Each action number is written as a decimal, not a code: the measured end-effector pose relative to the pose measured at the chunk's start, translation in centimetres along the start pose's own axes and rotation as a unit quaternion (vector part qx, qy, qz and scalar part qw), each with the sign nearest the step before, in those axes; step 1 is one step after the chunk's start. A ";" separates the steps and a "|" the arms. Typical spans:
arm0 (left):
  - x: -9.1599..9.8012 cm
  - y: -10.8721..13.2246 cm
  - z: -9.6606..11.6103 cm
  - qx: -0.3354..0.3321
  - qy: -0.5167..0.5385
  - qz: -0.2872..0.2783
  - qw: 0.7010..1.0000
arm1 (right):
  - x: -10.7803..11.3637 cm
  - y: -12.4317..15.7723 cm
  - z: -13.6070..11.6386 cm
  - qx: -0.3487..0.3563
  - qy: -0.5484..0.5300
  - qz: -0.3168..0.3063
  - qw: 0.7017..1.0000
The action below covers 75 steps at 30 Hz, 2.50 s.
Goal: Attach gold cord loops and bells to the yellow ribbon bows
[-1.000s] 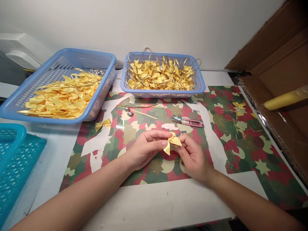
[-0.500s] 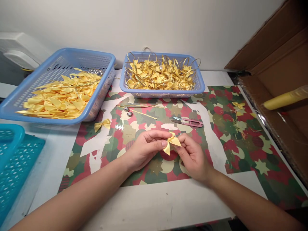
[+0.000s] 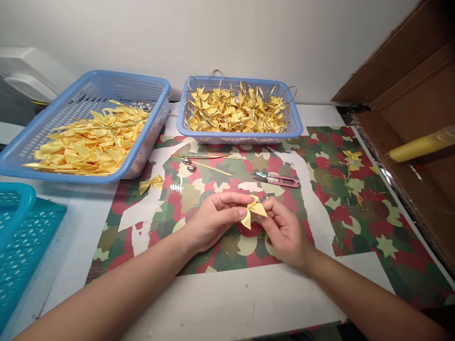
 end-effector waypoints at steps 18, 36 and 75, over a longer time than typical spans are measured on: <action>0.3 0.0 -0.2 0.006 -0.008 0.021 1.000 | 0.0 -0.1 -0.1 -0.008 -0.011 -0.004 1.000; 0.3 0.0 -0.4 0.012 -0.010 0.002 1.000 | 0.0 -0.3 -0.1 -0.001 -0.012 -0.011 1.000; 0.1 -0.1 -0.5 -0.017 0.024 0.003 1.000 | 0.0 0.0 -0.4 0.067 0.067 0.010 0.995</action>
Point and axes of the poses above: each hand's wrist, its own y-axis away from the middle knuckle, its own x-axis out of the back of the hand, z = x × y, the point moved 4 cm from there along -y, towards the middle knuckle, and after that the axes turned 1 degree about y, right-handed, at the moved point
